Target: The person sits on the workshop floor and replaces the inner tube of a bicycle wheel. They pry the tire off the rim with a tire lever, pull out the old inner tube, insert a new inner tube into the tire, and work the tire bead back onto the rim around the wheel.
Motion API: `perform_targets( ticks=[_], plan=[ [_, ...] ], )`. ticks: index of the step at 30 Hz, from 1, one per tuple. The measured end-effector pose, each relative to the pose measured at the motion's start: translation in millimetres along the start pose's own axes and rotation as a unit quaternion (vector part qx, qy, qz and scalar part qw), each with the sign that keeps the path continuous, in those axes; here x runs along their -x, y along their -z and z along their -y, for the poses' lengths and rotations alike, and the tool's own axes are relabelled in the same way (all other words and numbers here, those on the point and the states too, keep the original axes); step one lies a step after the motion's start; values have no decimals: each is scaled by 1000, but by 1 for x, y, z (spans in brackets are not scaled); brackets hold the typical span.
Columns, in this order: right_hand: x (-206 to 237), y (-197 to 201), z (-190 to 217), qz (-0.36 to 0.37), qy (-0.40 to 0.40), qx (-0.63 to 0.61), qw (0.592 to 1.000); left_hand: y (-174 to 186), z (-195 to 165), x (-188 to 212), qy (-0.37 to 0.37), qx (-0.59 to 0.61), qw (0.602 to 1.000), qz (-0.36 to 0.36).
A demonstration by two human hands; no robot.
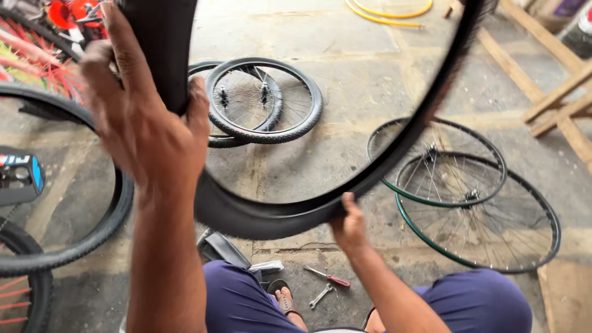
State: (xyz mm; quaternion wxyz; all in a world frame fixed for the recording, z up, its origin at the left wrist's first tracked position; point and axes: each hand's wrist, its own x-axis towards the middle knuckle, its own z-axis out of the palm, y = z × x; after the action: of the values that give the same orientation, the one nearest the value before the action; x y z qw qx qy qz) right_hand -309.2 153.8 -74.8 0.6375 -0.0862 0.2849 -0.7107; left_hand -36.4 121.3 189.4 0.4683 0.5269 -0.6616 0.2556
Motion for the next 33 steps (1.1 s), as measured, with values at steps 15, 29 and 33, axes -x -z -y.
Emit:
perform_targets(
  ticks=[15, 29, 33],
  plan=[
    [0, 145, -20, 35, -13, 633, 773, -148, 1, 173, -76, -145, 977, 140],
    [-36, 122, 176, -253, 48, 306, 917, -116, 77, 248, -24, 288, 952, 103],
    [-31, 151, 179, -247, -39, 207, 946, -107, 107, 268, 629, 477, 603, 112]
  ],
)
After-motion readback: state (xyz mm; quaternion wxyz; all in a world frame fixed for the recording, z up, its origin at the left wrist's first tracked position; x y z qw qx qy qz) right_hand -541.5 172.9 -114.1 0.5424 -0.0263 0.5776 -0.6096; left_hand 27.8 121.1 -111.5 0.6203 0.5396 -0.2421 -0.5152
